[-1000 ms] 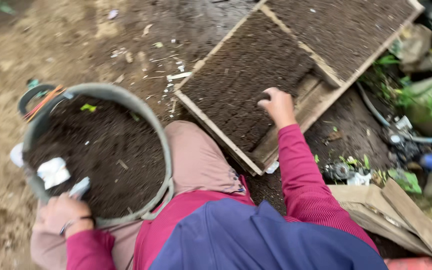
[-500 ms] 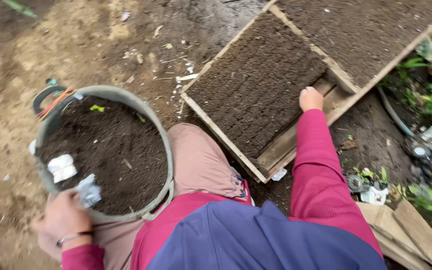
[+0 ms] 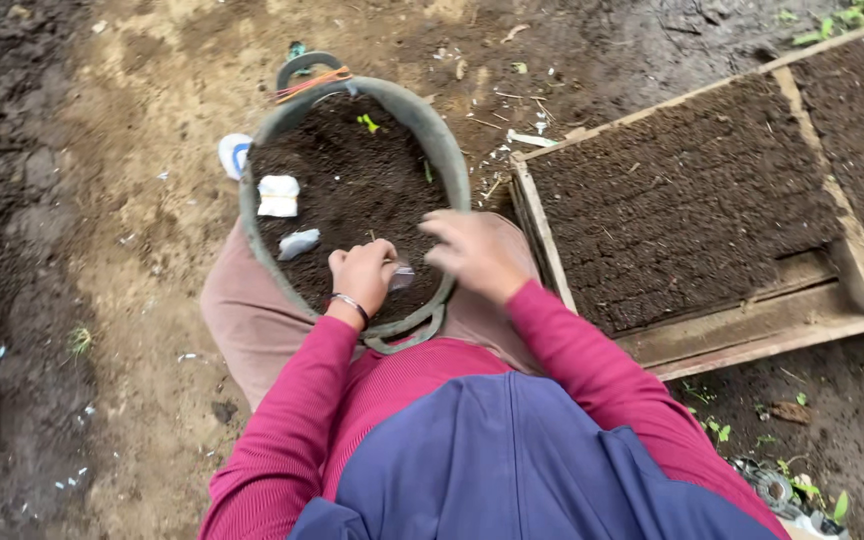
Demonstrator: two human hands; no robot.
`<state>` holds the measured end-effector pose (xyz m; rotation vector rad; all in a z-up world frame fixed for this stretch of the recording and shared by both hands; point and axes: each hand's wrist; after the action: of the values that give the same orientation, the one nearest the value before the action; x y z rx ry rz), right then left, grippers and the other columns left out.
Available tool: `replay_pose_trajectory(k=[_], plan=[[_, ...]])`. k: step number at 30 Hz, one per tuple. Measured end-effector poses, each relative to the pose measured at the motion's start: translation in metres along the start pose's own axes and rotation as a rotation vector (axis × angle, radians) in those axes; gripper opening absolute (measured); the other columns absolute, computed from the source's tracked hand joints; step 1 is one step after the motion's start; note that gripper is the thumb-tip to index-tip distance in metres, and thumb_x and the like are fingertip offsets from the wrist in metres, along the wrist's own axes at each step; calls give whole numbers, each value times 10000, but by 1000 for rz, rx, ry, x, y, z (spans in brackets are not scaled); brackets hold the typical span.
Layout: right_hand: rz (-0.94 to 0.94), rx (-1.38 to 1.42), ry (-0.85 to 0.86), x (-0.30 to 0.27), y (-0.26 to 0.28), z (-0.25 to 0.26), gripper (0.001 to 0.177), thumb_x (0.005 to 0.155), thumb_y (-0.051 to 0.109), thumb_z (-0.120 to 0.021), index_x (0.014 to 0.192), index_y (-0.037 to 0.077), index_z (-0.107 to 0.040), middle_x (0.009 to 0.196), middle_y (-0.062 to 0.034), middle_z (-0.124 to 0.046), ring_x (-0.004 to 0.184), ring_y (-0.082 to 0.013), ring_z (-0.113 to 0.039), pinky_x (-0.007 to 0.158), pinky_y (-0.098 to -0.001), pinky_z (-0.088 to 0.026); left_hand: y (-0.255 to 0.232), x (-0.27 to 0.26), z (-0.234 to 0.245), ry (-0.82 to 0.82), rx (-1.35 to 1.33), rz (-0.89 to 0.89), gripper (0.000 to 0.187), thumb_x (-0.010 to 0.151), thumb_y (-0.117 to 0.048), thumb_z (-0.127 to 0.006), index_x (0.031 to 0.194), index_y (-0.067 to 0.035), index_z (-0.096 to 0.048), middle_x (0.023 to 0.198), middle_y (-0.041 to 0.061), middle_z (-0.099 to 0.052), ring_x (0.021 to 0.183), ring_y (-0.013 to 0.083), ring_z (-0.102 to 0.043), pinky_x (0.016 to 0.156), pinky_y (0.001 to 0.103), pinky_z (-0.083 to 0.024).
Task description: The person sits on the ground and repeatedly scoops soil from a bucket, forms small soil balls by hand, and places them into a wooden seedling tray. The person continues this process throughout the video, filling the tray with soil balls.
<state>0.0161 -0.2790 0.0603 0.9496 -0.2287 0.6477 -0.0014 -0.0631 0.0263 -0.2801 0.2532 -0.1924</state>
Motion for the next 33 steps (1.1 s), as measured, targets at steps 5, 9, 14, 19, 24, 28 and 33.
replay_pose_trajectory(k=[5,9,14,19,24,28,33], plan=[[-334,7,324,5,1,-89,279,814,219,-639,1055,106,-553,1015,-104,-610,1022,-295,-584,896,-425,-464,16,-12,10,-31,-143,61,202,833,-249,-613,964,-255,-459,868,-92,-645,953,153,-586,921,414,-298],[-319,-46,206,-6,-12,-118,112,896,274,-570,917,172,-610,823,-40,-652,868,-255,-649,773,-373,-513,34,-15,-6,-74,-230,82,183,905,-250,-518,1046,-225,-404,859,-45,-689,934,171,-617,915,384,-284],[-461,-34,350,13,-1,-102,111,880,228,-573,991,237,-580,881,-3,-683,915,-246,-646,809,-402,-508,41,-17,-11,-112,-73,1,128,904,-388,-439,977,-283,-440,780,-48,-621,874,160,-604,936,438,-238],[-285,-309,738,35,10,-79,231,706,280,-724,931,285,-675,1236,-11,-457,1131,-322,-419,844,-486,-489,57,-15,-17,-284,8,-191,178,878,-487,-432,839,-329,-503,790,-125,-493,850,86,-539,844,339,-337],[268,-632,269,50,50,-69,101,837,248,-547,780,201,-617,1101,-56,-493,1011,-273,-453,765,-377,-393,51,-19,30,165,139,100,253,859,-524,-504,1027,-380,-625,1047,-19,-496,894,306,-620,749,412,-485],[489,-637,68,43,55,-82,90,873,182,-519,864,171,-608,1024,-87,-518,945,-265,-465,764,-377,-369,59,-9,-11,-217,-27,138,257,871,-408,-493,883,-260,-702,1091,-44,-605,772,330,-661,655,425,-530],[-396,213,390,52,9,-85,328,813,-29,-508,1048,126,-679,1045,-143,-603,913,-295,-611,831,-436,-488,79,-3,-37,-536,-44,156,82,781,-253,-571,752,-320,-609,836,-137,-564,722,127,-648,673,242,-535]])
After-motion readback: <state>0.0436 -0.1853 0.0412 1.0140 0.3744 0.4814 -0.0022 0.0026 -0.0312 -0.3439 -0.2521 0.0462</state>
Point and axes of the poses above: each hand's wrist, its own x-axis towards the middle knuckle, its own z-axis out of the back of the hand, y = z × x
